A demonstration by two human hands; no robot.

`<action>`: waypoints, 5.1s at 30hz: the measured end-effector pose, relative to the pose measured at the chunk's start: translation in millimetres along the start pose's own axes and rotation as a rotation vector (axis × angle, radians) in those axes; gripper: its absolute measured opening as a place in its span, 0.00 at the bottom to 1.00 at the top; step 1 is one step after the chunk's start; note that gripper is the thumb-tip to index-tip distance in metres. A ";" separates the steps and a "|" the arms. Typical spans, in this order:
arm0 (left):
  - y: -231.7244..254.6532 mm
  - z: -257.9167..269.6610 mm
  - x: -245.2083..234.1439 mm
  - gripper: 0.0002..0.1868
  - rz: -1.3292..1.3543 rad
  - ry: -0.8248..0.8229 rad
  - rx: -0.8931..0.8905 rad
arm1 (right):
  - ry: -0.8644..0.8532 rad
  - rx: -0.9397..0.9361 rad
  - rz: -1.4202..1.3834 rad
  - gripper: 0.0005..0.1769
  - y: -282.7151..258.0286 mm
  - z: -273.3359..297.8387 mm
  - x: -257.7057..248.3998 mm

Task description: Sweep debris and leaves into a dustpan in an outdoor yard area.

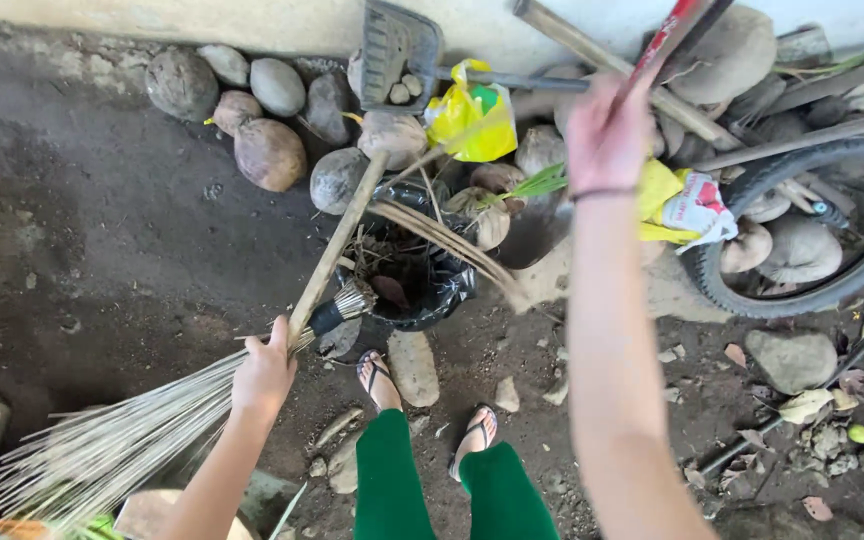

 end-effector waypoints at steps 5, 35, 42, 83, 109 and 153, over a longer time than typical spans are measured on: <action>-1.8 -27.0 1.4 0.45 -0.030 0.012 0.026 | 0.528 -0.004 0.156 0.14 104.7 101.1 -211.8; -14.8 -128.1 0.5 0.41 -0.004 -0.112 0.082 | 0.843 -0.129 0.674 0.25 285.8 156.5 -334.3; 0.9 -134.5 14.6 0.40 -0.011 -0.145 0.116 | 1.286 -0.354 1.659 0.36 158.6 122.0 -367.8; 39.5 -108.1 24.9 0.39 0.058 -0.099 0.006 | 0.699 0.093 0.813 0.28 198.0 196.2 -318.1; -182.2 162.0 225.0 0.34 1.580 0.345 -0.262 | -0.461 1.495 0.909 0.47 282.1 396.4 -119.2; -243.6 316.5 203.2 0.10 0.896 0.634 -0.631 | 0.241 1.655 0.450 0.30 135.6 587.8 -170.2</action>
Point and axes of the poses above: each hand's wrist, its own z-axis away from the middle knuckle, its own x-axis out of the palm, y = z × x, the point moved 3 cm from there along -z, towards the middle knuckle
